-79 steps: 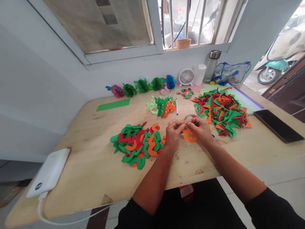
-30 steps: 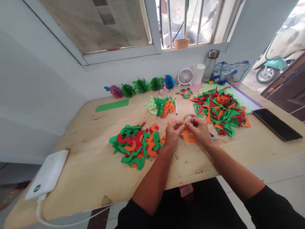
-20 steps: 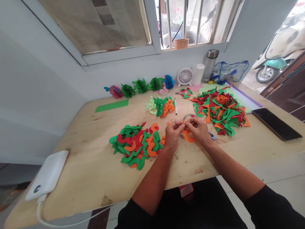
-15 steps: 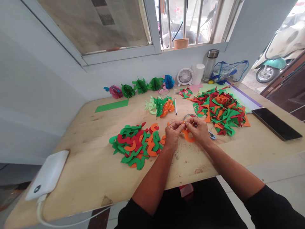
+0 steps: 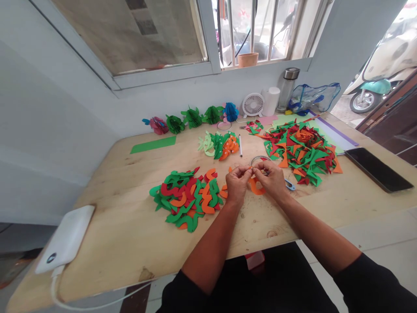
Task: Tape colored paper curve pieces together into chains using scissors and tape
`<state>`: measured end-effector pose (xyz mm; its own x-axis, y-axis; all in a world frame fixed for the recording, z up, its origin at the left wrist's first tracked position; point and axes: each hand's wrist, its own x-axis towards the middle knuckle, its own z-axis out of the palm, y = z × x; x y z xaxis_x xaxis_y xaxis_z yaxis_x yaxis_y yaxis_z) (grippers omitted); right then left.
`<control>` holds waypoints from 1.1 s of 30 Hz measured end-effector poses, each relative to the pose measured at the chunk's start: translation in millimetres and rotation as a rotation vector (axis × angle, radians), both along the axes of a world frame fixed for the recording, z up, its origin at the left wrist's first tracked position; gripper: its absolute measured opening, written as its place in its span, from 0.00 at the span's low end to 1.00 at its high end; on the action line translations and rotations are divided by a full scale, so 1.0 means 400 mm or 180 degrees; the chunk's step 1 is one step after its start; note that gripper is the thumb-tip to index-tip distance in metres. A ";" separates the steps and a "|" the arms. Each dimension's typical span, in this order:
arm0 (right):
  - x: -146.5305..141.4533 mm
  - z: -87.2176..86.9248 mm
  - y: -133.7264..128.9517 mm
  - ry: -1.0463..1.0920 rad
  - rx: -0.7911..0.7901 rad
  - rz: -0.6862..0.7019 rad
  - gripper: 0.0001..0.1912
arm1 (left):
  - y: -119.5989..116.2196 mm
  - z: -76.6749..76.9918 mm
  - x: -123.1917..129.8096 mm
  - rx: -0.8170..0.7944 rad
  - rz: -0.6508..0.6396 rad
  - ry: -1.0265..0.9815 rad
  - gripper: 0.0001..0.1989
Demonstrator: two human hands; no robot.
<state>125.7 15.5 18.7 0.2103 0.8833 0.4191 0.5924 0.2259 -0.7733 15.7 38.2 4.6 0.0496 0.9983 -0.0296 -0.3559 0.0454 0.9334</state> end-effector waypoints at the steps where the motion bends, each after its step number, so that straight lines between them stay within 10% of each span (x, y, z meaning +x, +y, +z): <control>1: 0.000 0.000 -0.001 -0.0050 0.0027 -0.0001 0.09 | 0.001 -0.002 0.000 0.0028 0.0045 0.0035 0.03; 22: 0.010 -0.003 0.004 0.0513 -0.0329 -0.0342 0.13 | 0.003 0.009 -0.010 0.0038 0.0247 0.0369 0.03; 33: 0.008 -0.002 0.008 0.0779 -0.0580 0.0165 0.09 | 0.005 -0.004 -0.009 0.0133 -0.0255 0.0253 0.07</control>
<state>129.1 18.8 17.9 0.2381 0.9514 0.1954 0.3750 0.0955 -0.9221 12.3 40.0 2.9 0.1284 0.9917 0.0048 -0.2776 0.0313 0.9602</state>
